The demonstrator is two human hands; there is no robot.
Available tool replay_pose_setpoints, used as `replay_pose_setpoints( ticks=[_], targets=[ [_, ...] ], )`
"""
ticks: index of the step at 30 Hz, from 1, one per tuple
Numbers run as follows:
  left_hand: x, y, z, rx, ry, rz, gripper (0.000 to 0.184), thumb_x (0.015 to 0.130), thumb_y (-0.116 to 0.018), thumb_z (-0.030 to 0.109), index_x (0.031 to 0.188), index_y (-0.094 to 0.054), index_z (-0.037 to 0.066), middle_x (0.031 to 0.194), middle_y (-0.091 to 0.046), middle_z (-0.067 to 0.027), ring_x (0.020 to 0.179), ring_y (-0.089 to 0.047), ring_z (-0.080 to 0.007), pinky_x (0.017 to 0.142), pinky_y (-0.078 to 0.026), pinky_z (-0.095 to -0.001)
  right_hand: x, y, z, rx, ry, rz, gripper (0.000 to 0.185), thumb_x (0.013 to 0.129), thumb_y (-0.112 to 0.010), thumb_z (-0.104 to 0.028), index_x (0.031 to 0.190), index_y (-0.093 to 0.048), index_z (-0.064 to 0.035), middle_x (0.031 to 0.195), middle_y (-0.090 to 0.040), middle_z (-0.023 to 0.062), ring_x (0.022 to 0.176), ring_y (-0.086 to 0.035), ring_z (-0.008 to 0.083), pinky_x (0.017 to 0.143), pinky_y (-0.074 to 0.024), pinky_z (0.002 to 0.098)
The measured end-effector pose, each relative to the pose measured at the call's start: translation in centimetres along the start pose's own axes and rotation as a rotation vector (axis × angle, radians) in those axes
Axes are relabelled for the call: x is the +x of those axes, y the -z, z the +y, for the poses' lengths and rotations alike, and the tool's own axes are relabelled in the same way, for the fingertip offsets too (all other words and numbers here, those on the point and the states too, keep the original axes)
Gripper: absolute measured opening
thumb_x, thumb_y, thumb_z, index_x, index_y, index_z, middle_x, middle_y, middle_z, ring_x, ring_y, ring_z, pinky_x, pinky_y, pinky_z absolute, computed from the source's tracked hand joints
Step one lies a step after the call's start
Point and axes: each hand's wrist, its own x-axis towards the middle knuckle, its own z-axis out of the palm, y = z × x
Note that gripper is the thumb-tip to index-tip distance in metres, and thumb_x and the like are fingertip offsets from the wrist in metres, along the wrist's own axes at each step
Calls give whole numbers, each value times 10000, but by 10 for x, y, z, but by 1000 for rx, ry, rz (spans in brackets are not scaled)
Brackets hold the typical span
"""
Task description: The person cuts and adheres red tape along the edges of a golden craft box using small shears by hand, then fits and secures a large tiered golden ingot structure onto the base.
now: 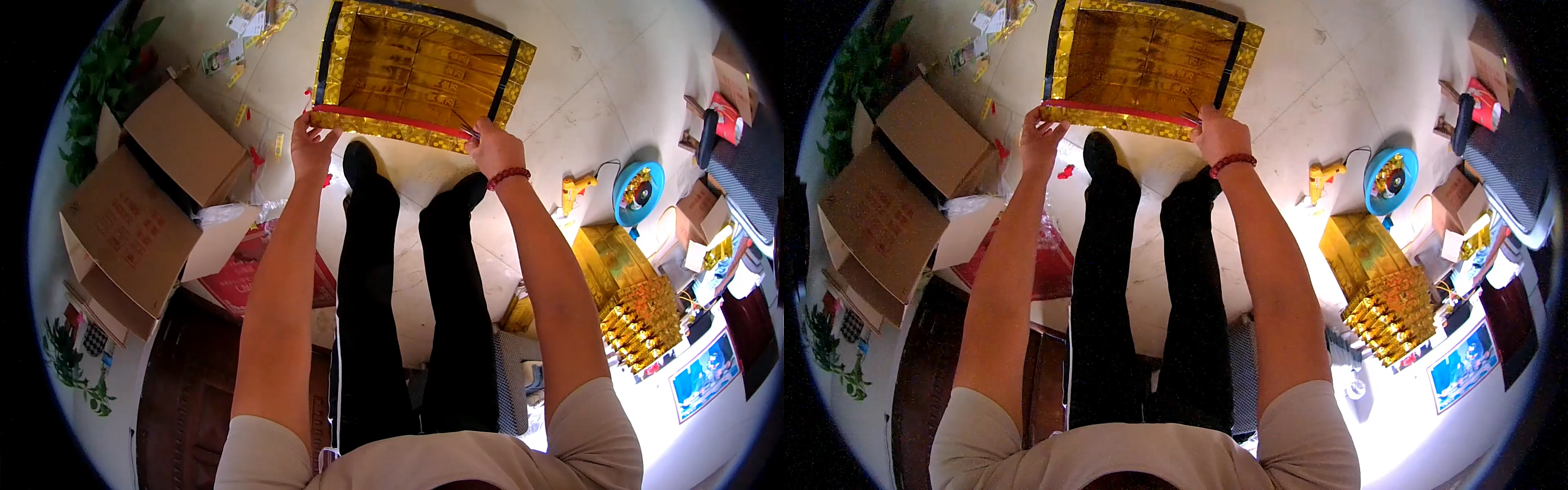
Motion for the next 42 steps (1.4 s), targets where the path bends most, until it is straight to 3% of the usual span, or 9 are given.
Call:
replay_pose_setpoints(
  ticks=[7, 13, 15, 17, 20, 30, 37, 40, 42],
  targets=[
    [-5, -5, 4, -25, -16, 44, 583, 696, -771, 107, 1185, -466, 23, 1095, -552, -64, 975, -552, -187, 817, -457, -302, -3, -10, 4, -126, 139, 44, 229, 779, -602, -219, 920, -530, -53, 817, -639, 130, 744, -633, 300, 607, -505, 411],
    [-6, -3, 4, 107, -24, 23, 584, 690, -776, 131, 1182, -475, 38, 1077, -555, -52, 964, -543, -193, 831, -441, -310, -15, -17, 10, -78, 562, 85, 218, 755, -632, -184, 888, -509, -63, 794, -631, 110, 720, -631, 280, 581, -501, 383],
    [-6, -5, 4, 74, -8, 22, 571, 694, -773, 133, 1173, -478, 36, 1082, -553, -56, 946, -543, -196, 824, -451, -311, -23, -21, 5, 188, 449, 69, 212, 750, -634, -177, 884, -500, -81, 790, -628, 90, 723, -629, 280, 602, -504, 381],
    [-7, -5, 4, 75, -9, 31, 569, 696, -771, 133, 1173, -476, 35, 1082, -554, -59, 941, -545, -197, 821, -457, -313, -30, -19, 1, 163, 322, 76, 222, 767, -628, -189, 935, -512, -104, 813, -632, 80, 738, -633, 275, 631, -507, 375],
    [-8, -5, 11, 111, -1, 22, 576, 696, -770, 136, 1176, -469, 34, 1087, -553, -65, 940, -548, -200, 817, -468, -318, -33, -27, 12, 355, -36, 215, 291, 808, -619, -211, 1067, -516, -129, 932, -621, 78, 816, -631, 260, 667, -504, 370],
    [-4, -4, 3, 154, 8, 14, 598, 694, -770, 154, 1190, -459, 32, 1107, -547, -75, 965, -555, -199, 820, -472, -317, -19, -19, 21, 217, 119, 302, 157, 817, -599, -202, 921, -554, -94, 922, -604, 78, 797, -618, 275, 641, -500, 385],
    [-5, -3, 4, 169, -25, 11, 600, 692, -772, 154, 1189, -459, 32, 1095, -546, -74, 956, -556, -197, 815, -472, -311, -16, -17, 14, 225, 102, 291, 160, 790, -592, -220, 888, -581, -93, 900, -619, 96, 784, -618, 294, 647, -497, 400],
    [-7, -5, 7, 158, -15, 23, 594, 688, -775, 155, 1178, -464, 31, 1084, -551, -75, 949, -558, -199, 812, -473, -308, -17, -25, -3, 277, -116, 244, 182, 762, -596, -269, 848, -612, -110, 862, -627, 112, 792, -613, 312, 658, -492, 424],
    [-10, -5, 11, 194, -10, 9, 580, 690, -776, 142, 1167, -468, 26, 1072, -555, -76, 945, -557, -201, 807, -475, -317, -23, -33, -26, 319, 1, 321, 162, 760, -599, -259, 814, -610, -107, 809, -636, 118, 759, -617, 307, 658, -493, 411]
  ],
)
